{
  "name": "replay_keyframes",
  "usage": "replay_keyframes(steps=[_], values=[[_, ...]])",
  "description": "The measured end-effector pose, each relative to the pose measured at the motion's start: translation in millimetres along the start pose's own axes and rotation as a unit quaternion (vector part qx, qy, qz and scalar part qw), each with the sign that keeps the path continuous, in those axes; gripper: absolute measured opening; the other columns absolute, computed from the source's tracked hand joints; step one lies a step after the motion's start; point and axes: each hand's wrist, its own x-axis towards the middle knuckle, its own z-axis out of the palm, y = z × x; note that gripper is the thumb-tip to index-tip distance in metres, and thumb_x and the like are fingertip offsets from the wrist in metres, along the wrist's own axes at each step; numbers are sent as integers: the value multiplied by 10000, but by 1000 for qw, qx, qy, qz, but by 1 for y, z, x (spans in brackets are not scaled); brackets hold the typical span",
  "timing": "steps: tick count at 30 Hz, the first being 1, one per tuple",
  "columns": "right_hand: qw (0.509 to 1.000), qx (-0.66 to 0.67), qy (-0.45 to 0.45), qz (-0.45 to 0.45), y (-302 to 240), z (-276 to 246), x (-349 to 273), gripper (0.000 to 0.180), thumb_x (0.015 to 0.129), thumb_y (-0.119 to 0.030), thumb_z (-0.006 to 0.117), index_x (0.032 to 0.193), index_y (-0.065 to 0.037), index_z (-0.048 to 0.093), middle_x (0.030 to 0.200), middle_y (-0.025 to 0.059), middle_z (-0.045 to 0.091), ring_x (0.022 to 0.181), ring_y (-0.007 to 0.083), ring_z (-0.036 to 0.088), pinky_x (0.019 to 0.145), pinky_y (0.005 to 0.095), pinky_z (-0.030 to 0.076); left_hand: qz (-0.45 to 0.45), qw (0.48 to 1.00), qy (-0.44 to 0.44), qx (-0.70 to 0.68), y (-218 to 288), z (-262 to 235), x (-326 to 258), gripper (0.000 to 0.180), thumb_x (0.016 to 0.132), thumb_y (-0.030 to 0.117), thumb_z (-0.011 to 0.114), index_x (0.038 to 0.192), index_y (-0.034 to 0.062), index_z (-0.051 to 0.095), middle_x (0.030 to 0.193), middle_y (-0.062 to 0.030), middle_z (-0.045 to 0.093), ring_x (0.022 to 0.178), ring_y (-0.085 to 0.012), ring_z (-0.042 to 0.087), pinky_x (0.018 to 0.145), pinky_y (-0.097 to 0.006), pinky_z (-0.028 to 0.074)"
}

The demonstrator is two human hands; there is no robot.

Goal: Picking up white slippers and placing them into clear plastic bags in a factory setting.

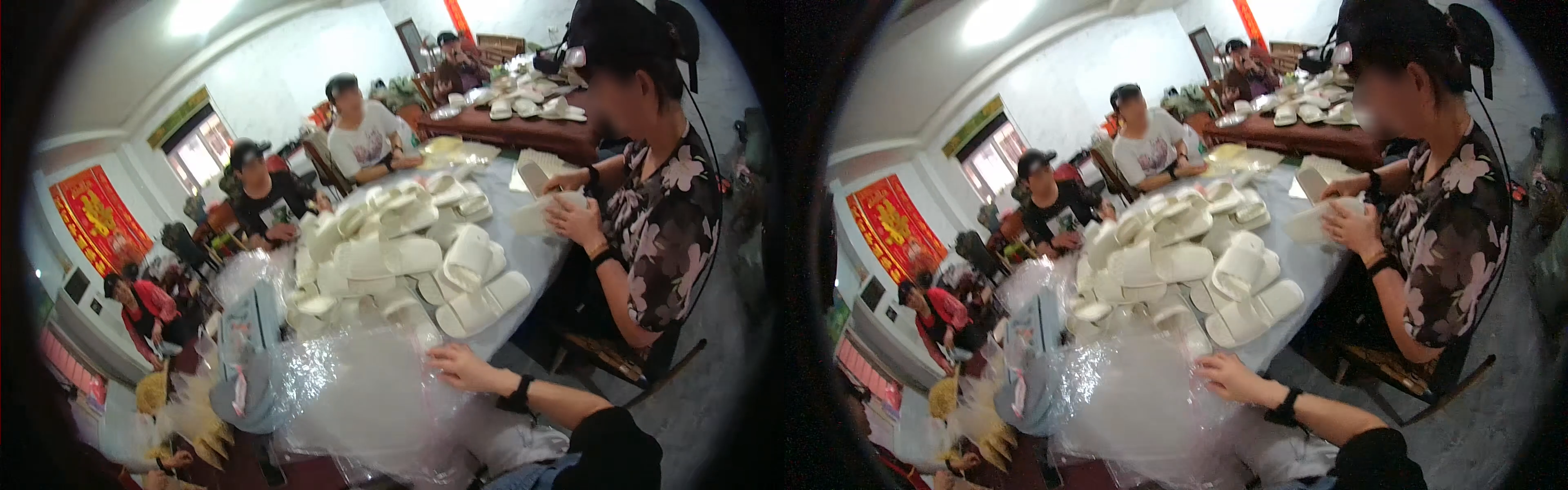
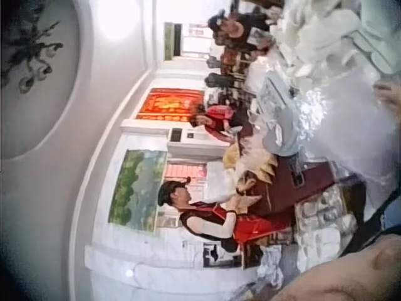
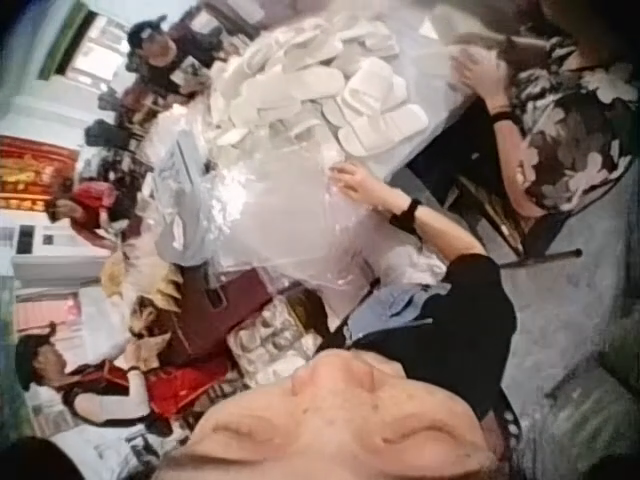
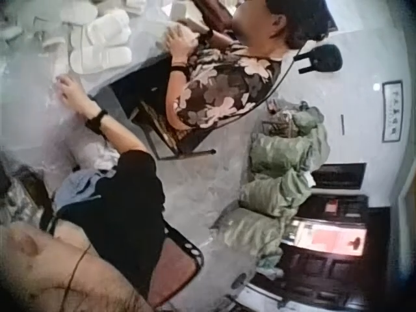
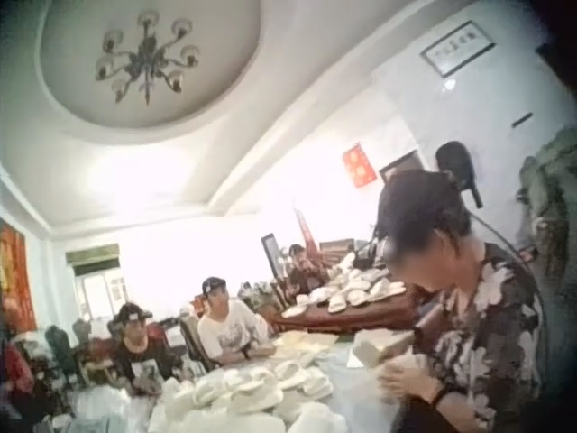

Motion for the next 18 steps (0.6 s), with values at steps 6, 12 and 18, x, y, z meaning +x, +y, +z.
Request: replay_keyframes(steps=[6,12,18], values=[[1000,3,-10,17,-7,0,-6,427,847,-99,694,1269,-103,634,1378,100,555,1207,297,533,1004,463,412,-17,1000,-9,-16,27,22,15,428,1040,355,437,1354,71,500,1259,-191,552,1100,-348,518,982,-465,405],[1000,-7,-21,13,-2,2,-3,431,853,-105,696,1278,-89,627,1375,97,554,1195,294,535,1002,461,413,-31,998,-41,-27,48,29,1,437,1042,358,428,1366,71,490,1281,-190,534,1124,-349,499,995,-467,391],[1000,-10,-22,12,-5,-2,-4,420,860,-109,697,1273,-77,628,1375,102,555,1193,292,534,1007,452,413,-38,997,-64,-33,60,36,-6,445,1044,361,420,1377,72,480,1303,-188,517,1147,-350,481,1008,-470,377]])
